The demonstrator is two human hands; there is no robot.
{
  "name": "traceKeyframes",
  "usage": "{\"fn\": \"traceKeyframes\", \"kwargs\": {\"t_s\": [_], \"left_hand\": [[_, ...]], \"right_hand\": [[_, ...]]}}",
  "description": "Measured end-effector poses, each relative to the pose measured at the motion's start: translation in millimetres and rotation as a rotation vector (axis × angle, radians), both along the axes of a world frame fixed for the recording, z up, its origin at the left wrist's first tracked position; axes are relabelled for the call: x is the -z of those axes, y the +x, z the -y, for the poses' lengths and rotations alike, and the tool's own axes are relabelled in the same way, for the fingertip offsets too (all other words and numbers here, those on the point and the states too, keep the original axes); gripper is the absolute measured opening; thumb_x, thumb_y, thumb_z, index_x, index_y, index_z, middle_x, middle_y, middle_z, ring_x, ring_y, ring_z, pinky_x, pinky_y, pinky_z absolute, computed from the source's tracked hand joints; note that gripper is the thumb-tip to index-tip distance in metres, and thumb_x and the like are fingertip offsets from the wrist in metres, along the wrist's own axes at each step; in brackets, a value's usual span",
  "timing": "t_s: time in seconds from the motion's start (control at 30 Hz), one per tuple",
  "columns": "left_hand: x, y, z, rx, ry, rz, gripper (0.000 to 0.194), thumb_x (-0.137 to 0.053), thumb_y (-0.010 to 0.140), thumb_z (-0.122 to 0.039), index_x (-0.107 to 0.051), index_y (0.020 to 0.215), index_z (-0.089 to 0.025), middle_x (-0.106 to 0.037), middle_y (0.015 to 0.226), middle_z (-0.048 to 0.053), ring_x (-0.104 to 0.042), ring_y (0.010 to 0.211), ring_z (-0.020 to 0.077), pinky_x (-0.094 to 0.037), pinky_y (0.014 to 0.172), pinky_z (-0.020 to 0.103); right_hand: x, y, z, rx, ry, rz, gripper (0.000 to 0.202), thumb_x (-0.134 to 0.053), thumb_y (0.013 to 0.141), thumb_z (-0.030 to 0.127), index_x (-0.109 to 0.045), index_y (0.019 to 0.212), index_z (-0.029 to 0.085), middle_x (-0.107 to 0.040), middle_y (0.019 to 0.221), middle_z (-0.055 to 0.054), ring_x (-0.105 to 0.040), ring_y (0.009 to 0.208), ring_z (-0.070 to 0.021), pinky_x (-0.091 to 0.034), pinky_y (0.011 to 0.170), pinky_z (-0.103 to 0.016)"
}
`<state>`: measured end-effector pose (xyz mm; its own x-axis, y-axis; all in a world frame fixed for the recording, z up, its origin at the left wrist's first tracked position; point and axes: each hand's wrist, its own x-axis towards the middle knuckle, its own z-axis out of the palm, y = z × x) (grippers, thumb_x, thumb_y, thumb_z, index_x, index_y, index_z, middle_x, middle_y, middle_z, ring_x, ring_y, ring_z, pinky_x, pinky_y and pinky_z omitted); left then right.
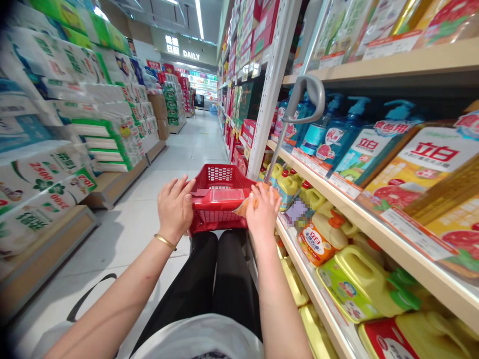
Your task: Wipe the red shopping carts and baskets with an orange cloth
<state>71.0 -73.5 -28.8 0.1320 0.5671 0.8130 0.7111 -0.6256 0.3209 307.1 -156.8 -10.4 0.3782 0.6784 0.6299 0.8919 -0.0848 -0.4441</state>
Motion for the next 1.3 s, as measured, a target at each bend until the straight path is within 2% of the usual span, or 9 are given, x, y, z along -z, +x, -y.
{"fn": "traceKeyframes", "kwargs": {"t_s": [0.1,0.3,0.43,0.57,0.67,0.87,0.97,1.17,1.3], "left_hand": [[1.2,0,-2,-0.007,-0.002,0.006,0.053,-0.029,0.108,-0.042,-0.059,0.148,-0.027,-0.052,0.159,0.004,-0.041,0.150,0.0297,-0.023,0.126,0.052],[0.5,-3,-3,-0.017,0.004,-0.031,0.052,-0.029,0.108,-0.041,-0.060,0.147,-0.026,-0.052,0.159,0.006,-0.039,0.151,0.0300,-0.023,0.125,0.054],[-0.8,-1,0,-0.017,-0.003,-0.041,0.052,-0.030,0.108,-0.040,-0.058,0.149,-0.027,-0.051,0.160,0.005,-0.037,0.153,0.0302,-0.023,0.126,0.054],[-1.6,2,2,-0.015,0.008,-0.013,0.051,-0.032,0.107,-0.041,-0.060,0.147,-0.027,-0.052,0.159,0.004,-0.039,0.152,0.0304,-0.024,0.126,0.054],[-1.6,2,2,-0.027,0.007,-0.008,0.051,-0.031,0.107,-0.040,-0.060,0.147,-0.028,-0.052,0.159,0.003,-0.040,0.150,0.0308,-0.025,0.125,0.055],[-0.2,-2,-1,-0.038,0.008,-0.036,0.052,-0.029,0.108,-0.040,-0.061,0.146,-0.026,-0.054,0.158,0.005,-0.041,0.150,0.0309,-0.026,0.125,0.054],[0.2,-2,-1,-0.030,0.008,-0.048,0.051,-0.029,0.108,-0.039,-0.059,0.148,-0.027,-0.051,0.160,0.004,-0.040,0.150,0.0302,-0.024,0.126,0.053],[-0.5,3,2,-0.021,0.008,-0.015,0.051,-0.031,0.108,-0.040,-0.059,0.148,-0.027,-0.052,0.159,0.004,-0.041,0.150,0.0304,-0.024,0.126,0.054],[-0.1,1,0,-0.021,0.003,-0.006,0.051,-0.030,0.107,-0.041,-0.060,0.147,-0.027,-0.051,0.159,0.004,-0.041,0.149,0.0306,-0.024,0.125,0.055]], "right_hand": [[1.3,-20,0,-0.039,0.007,0.026,0.044,-0.037,0.109,0.039,-0.062,0.144,0.030,-0.053,0.158,-0.001,-0.029,0.156,-0.0314,-0.009,0.127,-0.068],[-5.5,-103,-6,-0.395,-0.011,0.232,0.043,-0.048,0.107,0.038,-0.056,0.149,0.033,-0.053,0.158,0.003,-0.036,0.154,-0.0240,-0.011,0.132,-0.054],[-3.5,-59,-5,-0.262,-0.007,0.172,0.044,-0.043,0.108,0.038,-0.055,0.150,0.032,-0.053,0.159,0.001,-0.039,0.152,-0.0252,-0.012,0.131,-0.057],[3.4,-4,-4,0.008,0.019,0.025,0.043,-0.038,0.109,0.040,-0.061,0.144,0.032,-0.052,0.159,-0.001,-0.033,0.155,-0.0324,-0.007,0.125,-0.073],[5.3,-20,-7,0.036,0.051,0.018,0.043,-0.039,0.108,0.039,-0.062,0.143,0.033,-0.051,0.160,-0.002,-0.026,0.157,-0.0370,-0.004,0.120,-0.080],[-4.3,-109,-15,-0.343,0.033,0.225,0.042,-0.048,0.106,0.038,-0.060,0.146,0.033,-0.057,0.155,0.000,-0.035,0.153,-0.0272,-0.009,0.130,-0.060],[-3.9,-89,-15,-0.271,0.030,0.191,0.041,-0.047,0.106,0.037,-0.061,0.144,0.033,-0.058,0.153,-0.001,-0.040,0.151,-0.0282,-0.010,0.130,-0.061],[8.0,8,-9,0.120,0.088,-0.032,0.041,-0.039,0.107,0.040,-0.069,0.134,0.032,-0.059,0.152,-0.004,-0.037,0.152,-0.0327,-0.006,0.123,-0.076],[8.0,-27,-13,0.032,0.110,0.021,0.043,-0.038,0.107,0.037,-0.066,0.138,0.031,-0.061,0.150,-0.003,-0.034,0.153,-0.0334,-0.008,0.123,-0.076]]}}
